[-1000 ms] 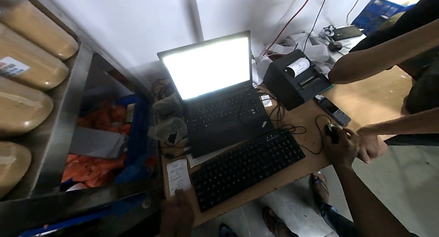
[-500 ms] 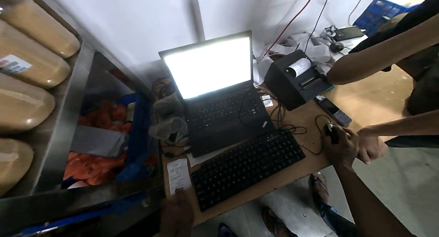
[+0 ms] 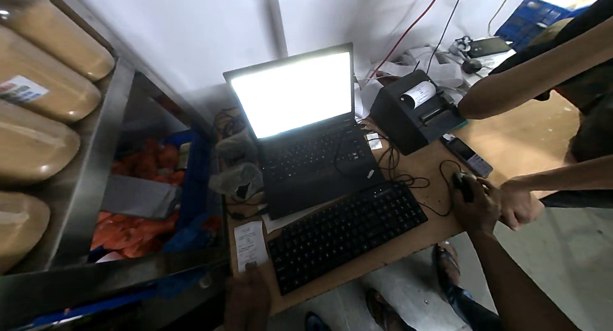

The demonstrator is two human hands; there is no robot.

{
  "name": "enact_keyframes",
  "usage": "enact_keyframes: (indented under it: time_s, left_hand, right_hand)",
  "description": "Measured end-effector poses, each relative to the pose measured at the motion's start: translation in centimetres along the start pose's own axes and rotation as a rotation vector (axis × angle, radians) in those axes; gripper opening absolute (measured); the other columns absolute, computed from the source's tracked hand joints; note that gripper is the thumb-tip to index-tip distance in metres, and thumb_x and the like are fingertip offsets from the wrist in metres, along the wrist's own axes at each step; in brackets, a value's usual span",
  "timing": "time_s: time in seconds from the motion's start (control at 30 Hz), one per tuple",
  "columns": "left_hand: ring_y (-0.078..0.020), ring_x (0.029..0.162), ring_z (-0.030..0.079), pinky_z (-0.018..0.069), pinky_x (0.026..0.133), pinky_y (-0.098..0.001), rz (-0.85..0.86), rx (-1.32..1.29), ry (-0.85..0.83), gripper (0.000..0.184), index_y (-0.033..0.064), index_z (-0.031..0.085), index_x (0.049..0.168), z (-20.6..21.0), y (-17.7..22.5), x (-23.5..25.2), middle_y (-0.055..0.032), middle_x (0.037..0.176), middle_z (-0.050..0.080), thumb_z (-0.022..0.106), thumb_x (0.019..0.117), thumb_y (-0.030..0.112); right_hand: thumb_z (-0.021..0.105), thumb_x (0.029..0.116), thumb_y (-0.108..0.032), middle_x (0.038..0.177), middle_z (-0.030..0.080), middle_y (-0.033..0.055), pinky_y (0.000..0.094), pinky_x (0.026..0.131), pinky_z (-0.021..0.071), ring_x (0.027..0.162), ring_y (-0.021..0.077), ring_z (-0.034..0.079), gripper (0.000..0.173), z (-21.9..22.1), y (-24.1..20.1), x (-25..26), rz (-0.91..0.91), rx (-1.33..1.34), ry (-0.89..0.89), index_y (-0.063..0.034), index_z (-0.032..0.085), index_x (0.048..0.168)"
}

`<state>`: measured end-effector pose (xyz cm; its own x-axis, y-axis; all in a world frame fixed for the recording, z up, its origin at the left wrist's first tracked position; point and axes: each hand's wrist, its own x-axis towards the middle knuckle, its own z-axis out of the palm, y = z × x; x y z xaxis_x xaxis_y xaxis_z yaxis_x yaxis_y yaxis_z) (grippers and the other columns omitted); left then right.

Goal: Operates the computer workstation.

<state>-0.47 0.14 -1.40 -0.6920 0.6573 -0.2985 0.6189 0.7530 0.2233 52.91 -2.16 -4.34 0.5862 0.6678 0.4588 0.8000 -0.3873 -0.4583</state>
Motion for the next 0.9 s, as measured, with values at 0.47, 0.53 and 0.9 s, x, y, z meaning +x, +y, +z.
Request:
enact_keyframes:
  time_s: [0.47,0.53,0.9]
  left_hand:
    - [-0.0404,0.119,0.067,0.0532,0.098,-0.0582,0.028,0.029,0.002,0.073,-0.0039,0.046,0.148,0.18,-0.18,-0.03,-0.0266,0.128,0.066,0.039,0.1065,0.056]
    - [-0.0407,0.12,0.066,0.0527,0.099,-0.0586,0.033,0.029,-0.011,0.073,-0.0044,0.044,0.149,-0.16,-0.12,-0.23,-0.0271,0.129,0.066,0.038,0.107,0.055]
    - [-0.04,0.119,0.067,0.053,0.098,-0.0586,-0.002,0.032,-0.017,0.072,-0.0033,0.045,0.148,-0.24,0.12,-0.27,-0.026,0.127,0.068,0.037,0.107,0.056]
  right_hand:
    - [0.063,0.091,-0.021,0.137,0.054,0.0345,0.0721,0.096,0.0437,0.122,0.0566,0.055,0.046,0.06,0.38,-0.06,0.017,0.01,-0.003,0.0005,0.065,0.131]
    - [0.064,0.0898,-0.02,0.138,0.054,0.034,0.0721,0.097,0.0439,0.122,0.0563,0.054,0.046,0.1,0.46,-0.01,0.026,0.001,-0.021,-0.0001,0.065,0.131]
    - [0.063,0.0885,-0.021,0.138,0.054,0.0343,0.0747,0.093,0.0428,0.12,0.0588,0.054,0.046,-0.03,0.15,-0.04,0.019,0.005,-0.009,0.0,0.066,0.129]
